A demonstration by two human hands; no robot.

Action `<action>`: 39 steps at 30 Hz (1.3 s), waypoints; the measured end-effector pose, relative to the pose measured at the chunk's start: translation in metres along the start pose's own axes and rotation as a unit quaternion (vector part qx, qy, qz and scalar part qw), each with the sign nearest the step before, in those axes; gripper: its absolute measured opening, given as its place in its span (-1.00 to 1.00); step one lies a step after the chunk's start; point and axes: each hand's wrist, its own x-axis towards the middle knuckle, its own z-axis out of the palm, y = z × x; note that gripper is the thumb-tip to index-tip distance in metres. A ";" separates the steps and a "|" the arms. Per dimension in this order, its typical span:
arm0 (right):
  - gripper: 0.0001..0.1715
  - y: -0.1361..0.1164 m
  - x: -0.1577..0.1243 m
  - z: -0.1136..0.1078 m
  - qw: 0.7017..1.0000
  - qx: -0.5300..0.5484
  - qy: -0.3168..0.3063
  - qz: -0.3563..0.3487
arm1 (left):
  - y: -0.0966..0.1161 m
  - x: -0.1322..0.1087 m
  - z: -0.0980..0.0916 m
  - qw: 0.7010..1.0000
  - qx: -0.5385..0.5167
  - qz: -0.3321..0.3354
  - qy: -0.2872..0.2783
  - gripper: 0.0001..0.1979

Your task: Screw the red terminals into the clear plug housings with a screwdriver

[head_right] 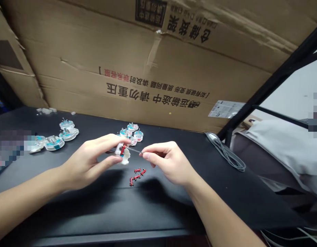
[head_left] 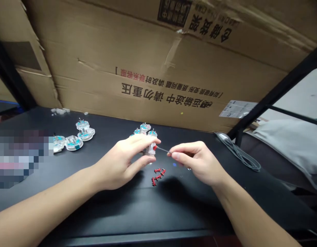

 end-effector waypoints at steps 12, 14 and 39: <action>-0.77 0.012 -0.005 0.012 0.875 -0.287 0.136 -0.365 | 0.002 0.005 0.013 0.873 -0.397 -0.275 -0.068 -0.63; -0.78 0.007 -0.004 0.013 0.852 -0.315 0.116 -0.401 | 0.004 0.004 0.016 0.863 -0.404 -0.288 -0.095 -0.62; -0.95 -0.002 -0.006 0.014 0.837 -0.311 0.141 -0.427 | 0.010 0.006 0.019 0.850 -0.434 -0.247 -0.169 -0.75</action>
